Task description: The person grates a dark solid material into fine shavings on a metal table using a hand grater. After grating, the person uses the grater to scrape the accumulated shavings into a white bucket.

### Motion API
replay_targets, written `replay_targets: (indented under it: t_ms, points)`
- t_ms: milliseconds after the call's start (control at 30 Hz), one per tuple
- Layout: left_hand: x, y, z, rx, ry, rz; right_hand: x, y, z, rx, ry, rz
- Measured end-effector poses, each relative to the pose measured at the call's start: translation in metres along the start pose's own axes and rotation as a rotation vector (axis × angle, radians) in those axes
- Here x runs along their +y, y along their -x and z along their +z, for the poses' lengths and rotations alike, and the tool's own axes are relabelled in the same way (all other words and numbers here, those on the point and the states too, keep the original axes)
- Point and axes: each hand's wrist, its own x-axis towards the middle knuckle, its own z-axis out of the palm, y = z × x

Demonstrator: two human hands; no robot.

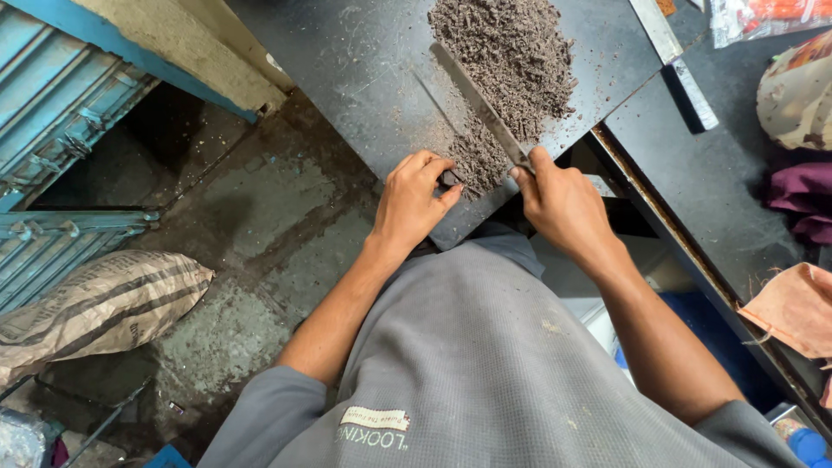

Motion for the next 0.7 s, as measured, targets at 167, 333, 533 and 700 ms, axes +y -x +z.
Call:
replay_targets:
  t_ms: [167, 333, 533, 700]
  points:
    - [0.004, -0.001, 0.003, 0.035, 0.038, -0.080, -0.005, 0.002, 0.002, 0.002, -0.184, -0.028]
    - [0.007, 0.002, 0.008, 0.108, 0.031, -0.069, -0.023, 0.006, -0.005, -0.174, -0.660, 0.174]
    - [0.005, 0.002, 0.016, 0.125, 0.018, -0.144, -0.027, 0.006, -0.014, -0.185, -0.622, 0.163]
    - [-0.002, -0.016, 0.005, 0.226, -0.023, -0.214, -0.018, 0.009, -0.008, -0.179, -0.607, 0.188]
